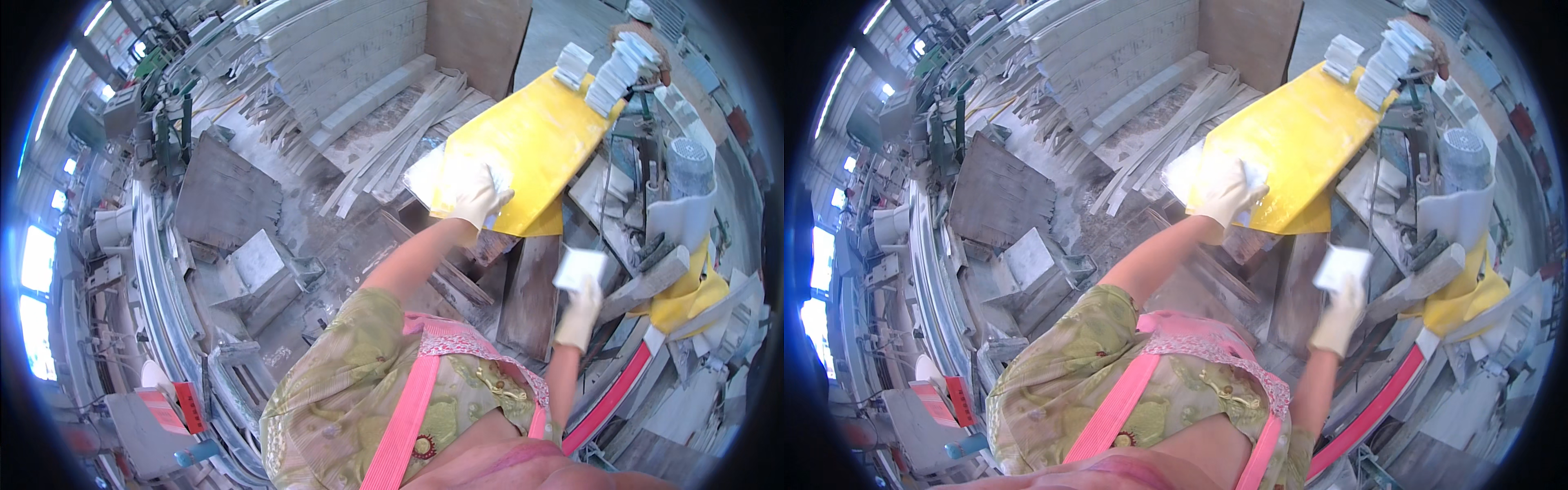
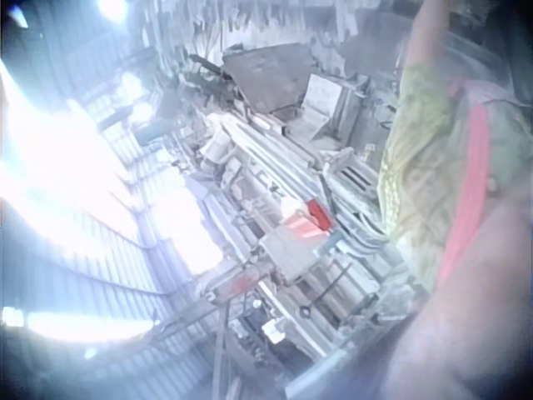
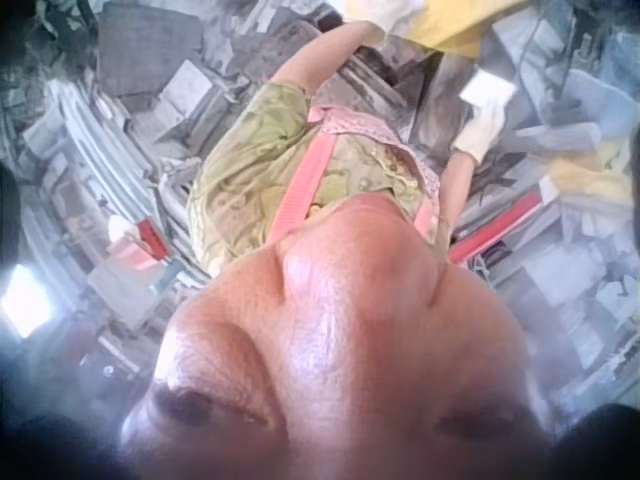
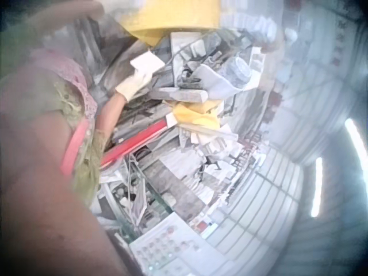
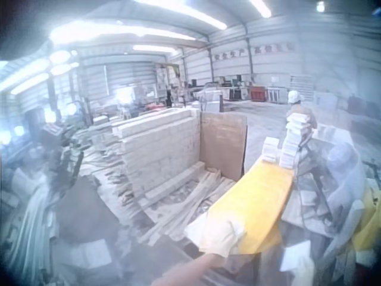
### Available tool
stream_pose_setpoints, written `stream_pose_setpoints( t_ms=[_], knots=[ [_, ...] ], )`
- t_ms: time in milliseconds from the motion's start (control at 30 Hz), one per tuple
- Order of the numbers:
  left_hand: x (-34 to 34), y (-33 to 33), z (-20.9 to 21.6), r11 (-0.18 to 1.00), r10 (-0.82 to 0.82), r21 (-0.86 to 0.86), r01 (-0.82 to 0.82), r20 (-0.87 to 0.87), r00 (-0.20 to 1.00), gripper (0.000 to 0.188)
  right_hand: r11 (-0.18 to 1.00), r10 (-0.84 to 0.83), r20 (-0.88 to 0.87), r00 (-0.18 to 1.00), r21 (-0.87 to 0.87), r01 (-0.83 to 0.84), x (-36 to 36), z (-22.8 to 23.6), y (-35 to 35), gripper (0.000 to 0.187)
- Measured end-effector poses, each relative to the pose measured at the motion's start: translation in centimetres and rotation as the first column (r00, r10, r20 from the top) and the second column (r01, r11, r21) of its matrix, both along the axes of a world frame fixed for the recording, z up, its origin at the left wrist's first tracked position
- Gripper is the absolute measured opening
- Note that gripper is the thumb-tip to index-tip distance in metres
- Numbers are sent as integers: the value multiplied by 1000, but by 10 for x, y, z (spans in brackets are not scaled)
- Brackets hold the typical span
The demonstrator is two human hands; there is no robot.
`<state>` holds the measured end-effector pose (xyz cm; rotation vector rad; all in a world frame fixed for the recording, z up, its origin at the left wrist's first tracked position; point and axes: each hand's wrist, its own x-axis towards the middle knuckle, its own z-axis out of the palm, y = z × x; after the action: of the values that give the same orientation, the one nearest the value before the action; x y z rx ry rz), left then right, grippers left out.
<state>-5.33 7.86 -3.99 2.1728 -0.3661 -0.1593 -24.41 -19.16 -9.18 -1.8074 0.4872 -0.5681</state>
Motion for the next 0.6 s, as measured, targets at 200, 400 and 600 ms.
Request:
stream_pose_setpoints(
  t_ms=[200, 400, 600],
  knots=[
    [16, -16, 20, 982, 181, 80, -168, -188, 965, 83, 944, 307, -172, 936, 182, -276, 157, -28, 109, 48],
    [24, -10, 29, 900, 105, 423, -108, 31, 994, 112, 721, 556, 299, 776, 290, -629, 181, -66, 119, 53],
    [50, -14, -27, 993, 119, -4, -122, -184, 976, 99, 924, 289, -272, 918, -170, -341, 85, -37, 27, 56]
  ],
)
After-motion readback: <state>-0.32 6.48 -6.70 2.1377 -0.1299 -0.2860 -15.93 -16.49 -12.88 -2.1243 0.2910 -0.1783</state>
